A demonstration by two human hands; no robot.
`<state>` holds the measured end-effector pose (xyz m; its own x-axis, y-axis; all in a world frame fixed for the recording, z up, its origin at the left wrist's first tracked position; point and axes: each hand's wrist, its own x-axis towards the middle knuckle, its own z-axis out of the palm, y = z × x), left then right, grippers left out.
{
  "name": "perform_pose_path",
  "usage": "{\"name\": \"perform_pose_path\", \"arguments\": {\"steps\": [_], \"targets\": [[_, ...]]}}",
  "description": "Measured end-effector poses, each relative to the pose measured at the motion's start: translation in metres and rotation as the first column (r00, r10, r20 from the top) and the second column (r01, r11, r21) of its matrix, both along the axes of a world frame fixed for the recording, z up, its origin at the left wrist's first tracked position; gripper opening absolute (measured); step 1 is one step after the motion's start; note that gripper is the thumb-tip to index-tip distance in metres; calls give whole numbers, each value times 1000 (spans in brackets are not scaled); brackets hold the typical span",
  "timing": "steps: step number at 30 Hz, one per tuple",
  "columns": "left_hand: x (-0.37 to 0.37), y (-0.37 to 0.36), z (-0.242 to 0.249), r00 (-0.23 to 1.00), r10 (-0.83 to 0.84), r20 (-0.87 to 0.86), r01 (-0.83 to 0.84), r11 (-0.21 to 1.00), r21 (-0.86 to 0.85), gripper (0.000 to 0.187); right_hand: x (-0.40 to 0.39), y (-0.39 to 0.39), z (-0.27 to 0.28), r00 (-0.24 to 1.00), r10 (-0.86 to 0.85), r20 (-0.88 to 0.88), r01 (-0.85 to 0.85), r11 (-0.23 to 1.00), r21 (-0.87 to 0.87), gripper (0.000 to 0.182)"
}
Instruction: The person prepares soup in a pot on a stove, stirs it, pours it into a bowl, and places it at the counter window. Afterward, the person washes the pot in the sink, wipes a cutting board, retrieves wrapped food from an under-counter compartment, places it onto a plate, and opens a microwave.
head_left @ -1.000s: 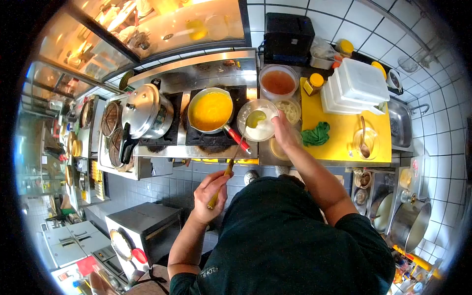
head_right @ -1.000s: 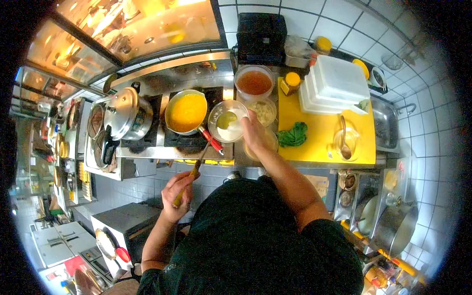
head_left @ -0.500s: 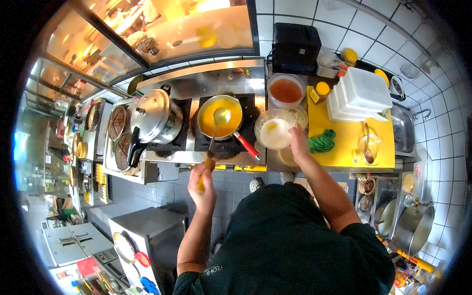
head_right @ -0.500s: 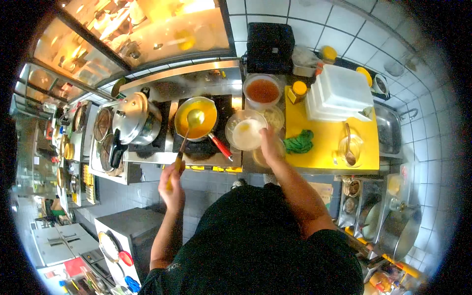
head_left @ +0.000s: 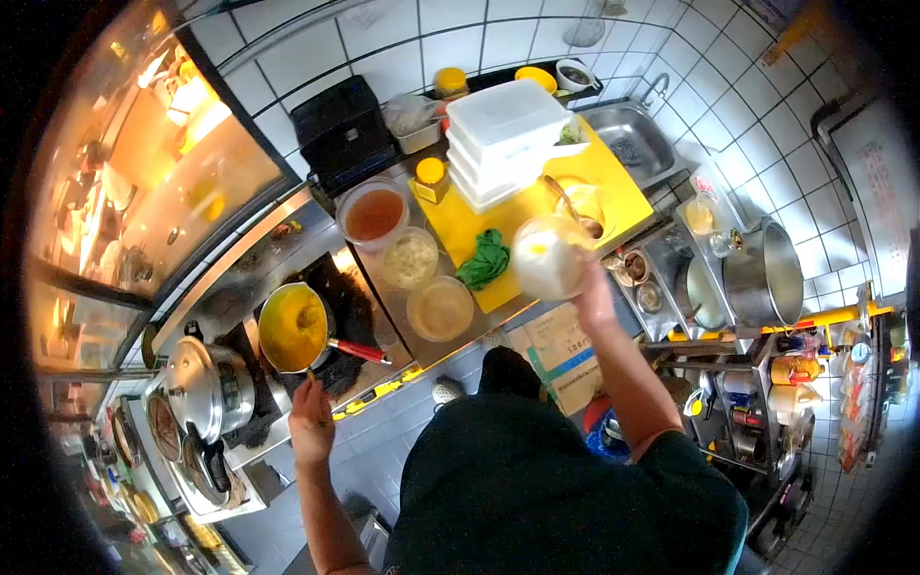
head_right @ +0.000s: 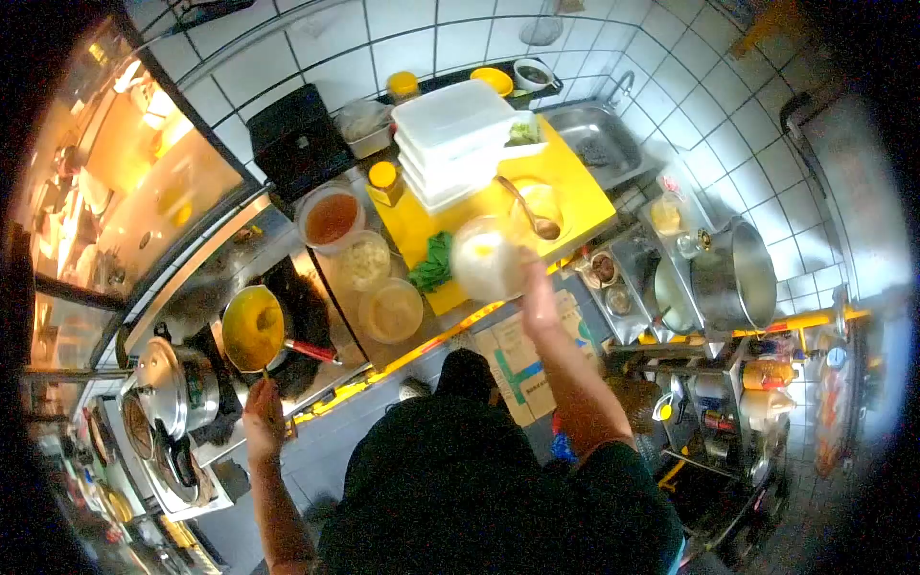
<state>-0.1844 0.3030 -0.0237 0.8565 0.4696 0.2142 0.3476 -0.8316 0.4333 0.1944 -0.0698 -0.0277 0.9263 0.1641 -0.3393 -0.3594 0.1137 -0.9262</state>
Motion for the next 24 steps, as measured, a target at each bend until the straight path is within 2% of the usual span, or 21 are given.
{"name": "perform_pose_path", "arguments": {"steps": [1, 2, 3, 5, 6, 7, 8, 9, 10, 11, 12, 13, 14, 15, 17, 18, 19, 21, 22, 23, 24], "targets": [[8, 4, -10, 999, -3, 32, -1, 994, 111, 14, 23, -17, 20, 995, -100, 8, 100, 995, -27, 66], [14, -8, 1, 979, 74, -191, -61, 995, 75, 12, 47, -34, 13, 988, -151, 42, 152, 988, -31, 66], [17, -17, 5, 985, 63, -159, -47, 994, 99, 9, 70, -49, 2, 977, -198, 81, 201, 979, -35, 66], [28, -27, 29, 943, 43, -330, -37, 999, 23, 12, 128, -83, -20, 957, -277, 84, 278, 960, -3, 62], [33, -23, 23, 985, 47, -166, -46, 999, 13, 16, 173, -109, -56, 947, -303, 109, 302, 953, 29, 58], [33, -16, 15, 998, 62, -3, -62, 998, 3, 19, 196, -115, -57, 935, -355, 12, 354, 934, 48, 58], [40, -12, 15, 995, 93, -26, -93, 996, 7, 25, 225, -123, -70, 922, -388, 4, 387, 921, 37, 58], [44, -10, 4, 991, 128, -43, -123, 987, 100, 23, 255, -131, -83, 907, -421, -3, 421, 907, 26, 58], [48, -15, 0, 972, 182, -147, -174, 982, 67, 23, 267, -119, -72, 886, -460, -59, 463, 884, 58, 59], [54, -21, 2, 941, 230, -246, -229, 973, 35, 23, 296, -126, -93, 884, -459, -88, 460, 888, -12, 60], [64, -30, 10, 952, 195, -236, -172, 978, 116, 23, 316, -130, -105, 928, -362, -93, 364, 931, 6, 59], [84, -47, 31, 938, 271, -217, -253, 961, 109, 17, 339, -132, -122, 954, -268, -132, 270, 963, 4, 57], [93, -48, 36, 968, 242, -72, -235, 967, 95, 12, 337, -111, -102, 924, -334, -187, 329, 942, -58, 58], [99, -48, 39, 974, 213, 75, -219, 971, 91, 8, 373, -129, -148, 933, -288, -216, 261, 954, -147, 62], [107, -39, 33, 969, 235, 79, -239, 970, 47, 8, 384, -118, -152, 932, -273, -237, 227, 952, -204, 60], [102, -34, 13, 959, 281, -30, -279, 958, 57, 13, 409, -140, -191, 979, -45, -201, 34, 998, -58, 55], [95, -31, -1, 937, 322, -137, -315, 947, 67, 18, 433, -162, -230, 975, 177, -135, -166, 982, 86, 50], [112, -52, 21, 906, 403, -130, -400, 915, 52, 20, 438, -162, -216, 949, 78, -305, -101, 993, -61, 50], [116, -58, 27, 906, 421, -51, -419, 907, 48, 18, 430, -148, -181, 964, 48, -261, -143, 922, -360, 56], [118, -61, 31, 903, 429, 31, -430, 902, 42, 16, 415, -126, -134, 969, 20, -246, -174, 762, -624, 62], [116, -60, 31, 905, 416, 88, -421, 906, 49, 15, 490, -172, -199, 915, 388, -106, -225, 273, -935, 68]]}}
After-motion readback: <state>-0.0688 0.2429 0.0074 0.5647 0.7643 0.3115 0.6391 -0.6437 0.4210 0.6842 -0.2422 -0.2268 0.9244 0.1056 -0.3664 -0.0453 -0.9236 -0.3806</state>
